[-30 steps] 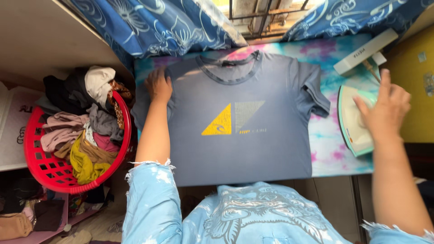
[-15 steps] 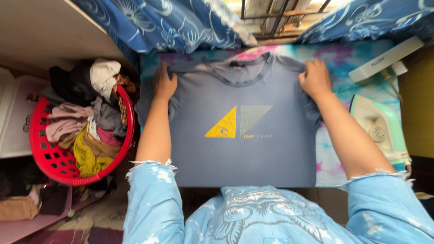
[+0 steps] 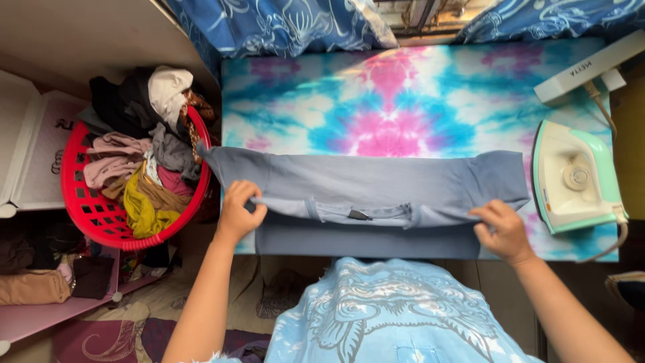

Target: The person irons a gray t-shirt on a table covered with a tie-dye cloth. They smooth the fabric with their hands, use a steam iron to press the shirt, and flip it over to iron the other side. The person also folds the shirt at the end of the process.

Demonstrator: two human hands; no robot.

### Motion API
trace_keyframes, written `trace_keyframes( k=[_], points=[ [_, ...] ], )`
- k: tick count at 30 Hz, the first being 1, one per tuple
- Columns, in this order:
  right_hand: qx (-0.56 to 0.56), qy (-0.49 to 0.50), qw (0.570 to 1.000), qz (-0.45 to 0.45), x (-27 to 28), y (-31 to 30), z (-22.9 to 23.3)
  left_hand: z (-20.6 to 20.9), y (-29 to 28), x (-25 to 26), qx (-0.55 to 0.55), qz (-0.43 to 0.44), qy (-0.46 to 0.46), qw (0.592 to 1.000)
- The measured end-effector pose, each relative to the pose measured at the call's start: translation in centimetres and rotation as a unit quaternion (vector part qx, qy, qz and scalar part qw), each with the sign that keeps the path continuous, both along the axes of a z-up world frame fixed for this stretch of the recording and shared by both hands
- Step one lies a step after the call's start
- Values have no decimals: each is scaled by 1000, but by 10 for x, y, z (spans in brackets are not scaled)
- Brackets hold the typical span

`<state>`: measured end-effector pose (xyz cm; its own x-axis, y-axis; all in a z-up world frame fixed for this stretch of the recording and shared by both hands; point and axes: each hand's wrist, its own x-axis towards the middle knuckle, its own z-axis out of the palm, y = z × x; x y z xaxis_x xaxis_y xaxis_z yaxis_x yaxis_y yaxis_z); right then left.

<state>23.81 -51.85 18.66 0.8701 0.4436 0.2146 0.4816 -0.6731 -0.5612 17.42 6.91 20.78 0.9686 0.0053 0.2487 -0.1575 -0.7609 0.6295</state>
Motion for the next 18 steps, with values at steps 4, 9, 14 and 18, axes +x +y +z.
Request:
trace_keyframes(
  k=[4,9,14,18],
  points=[
    [-52,30,997,53,-24,8,5,-1,-3,-35,57,-40,103,992],
    [-18,-21,999,-23,3,24,22,-2,-8,-15,85,-37,58,994],
    [-175,-163,970,-46,70,38,3,-40,-2,52,211,6,-84,974],
    [-190,-37,980,-54,80,22,-14,-67,14,75,244,15,37,969]
  ],
)
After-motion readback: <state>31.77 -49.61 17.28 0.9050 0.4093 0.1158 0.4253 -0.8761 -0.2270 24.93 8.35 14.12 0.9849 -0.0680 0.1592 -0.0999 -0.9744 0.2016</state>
